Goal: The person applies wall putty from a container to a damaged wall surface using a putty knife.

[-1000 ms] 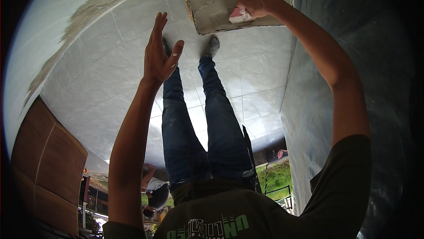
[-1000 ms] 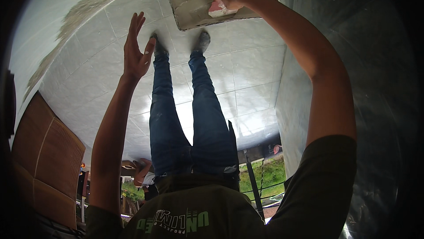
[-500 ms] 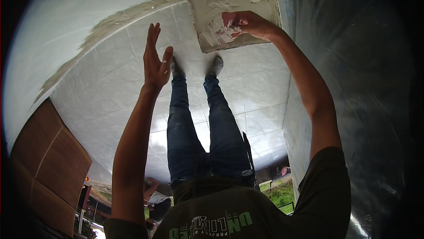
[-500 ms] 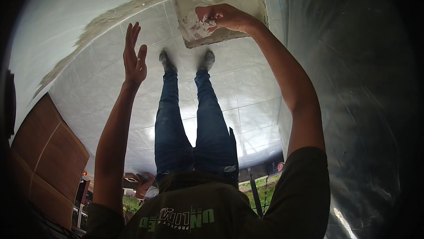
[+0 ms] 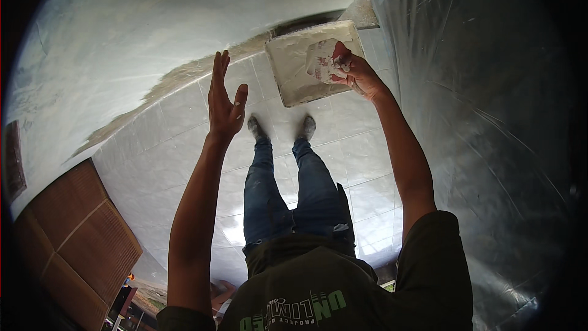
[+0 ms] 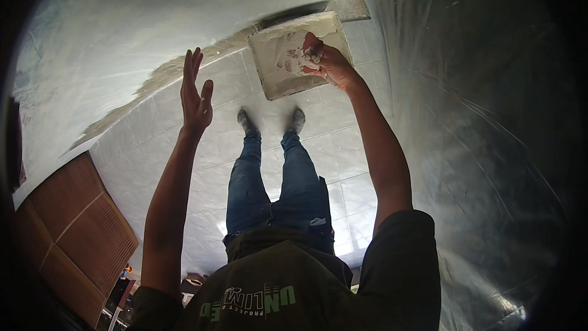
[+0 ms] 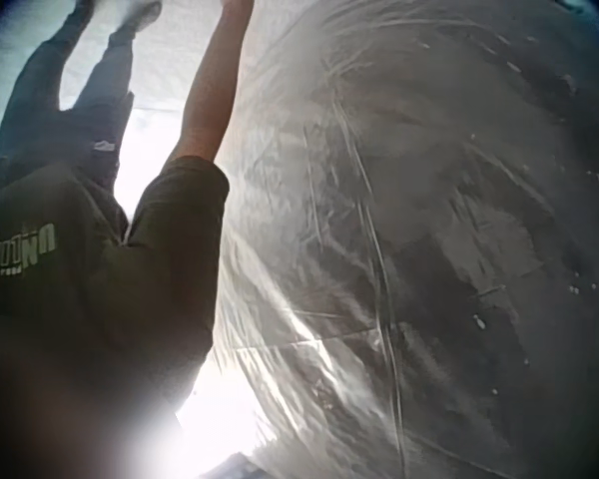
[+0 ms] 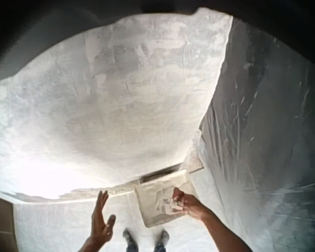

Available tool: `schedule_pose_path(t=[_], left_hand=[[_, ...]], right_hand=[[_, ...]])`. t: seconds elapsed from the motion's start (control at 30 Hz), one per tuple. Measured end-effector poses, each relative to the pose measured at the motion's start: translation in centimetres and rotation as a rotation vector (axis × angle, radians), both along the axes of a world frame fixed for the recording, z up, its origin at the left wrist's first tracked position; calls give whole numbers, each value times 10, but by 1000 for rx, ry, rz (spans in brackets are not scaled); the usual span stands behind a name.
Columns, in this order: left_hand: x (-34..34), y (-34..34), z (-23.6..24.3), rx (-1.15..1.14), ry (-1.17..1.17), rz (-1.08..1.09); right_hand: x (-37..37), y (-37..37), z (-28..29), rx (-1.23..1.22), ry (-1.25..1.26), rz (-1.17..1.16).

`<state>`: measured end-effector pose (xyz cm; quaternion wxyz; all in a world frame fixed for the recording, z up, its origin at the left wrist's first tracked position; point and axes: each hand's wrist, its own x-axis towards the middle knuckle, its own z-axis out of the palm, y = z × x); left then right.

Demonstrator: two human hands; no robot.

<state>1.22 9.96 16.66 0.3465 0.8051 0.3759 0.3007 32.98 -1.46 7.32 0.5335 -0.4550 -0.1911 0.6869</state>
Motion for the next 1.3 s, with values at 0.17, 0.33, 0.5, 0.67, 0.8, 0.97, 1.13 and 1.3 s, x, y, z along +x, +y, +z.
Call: schedule_pose_path(t=[0.17, 0.33, 0.5, 0.67, 0.8, 0.97, 1.13, 1.3], left_hand=[[-1, -14, -4, 2, 45, -58], [-1, -24, -13, -60, 112, -93], [2, -36, -25, -101, 156, -124], [2, -38, -28, -94, 197, -142], [16, -33, -18, -109, 145, -165], [16, -17, 14, -34, 119, -148], [23, 6, 68, 76, 17, -118], [27, 29, 137, 200, -108, -91]], right_hand=[[-9, -45, -78, -79, 108, -204], [-24, -93, -152, -343, 97, -399], [-58, -121, -191, -502, 88, -553], [-108, -119, -188, -491, 71, -543], [-136, -120, -178, -753, 69, -363], [-168, -97, -104, -453, 438, -314], [-153, -54, -11, -230, 519, -302], [-123, -6, 95, 78, 385, -272]])
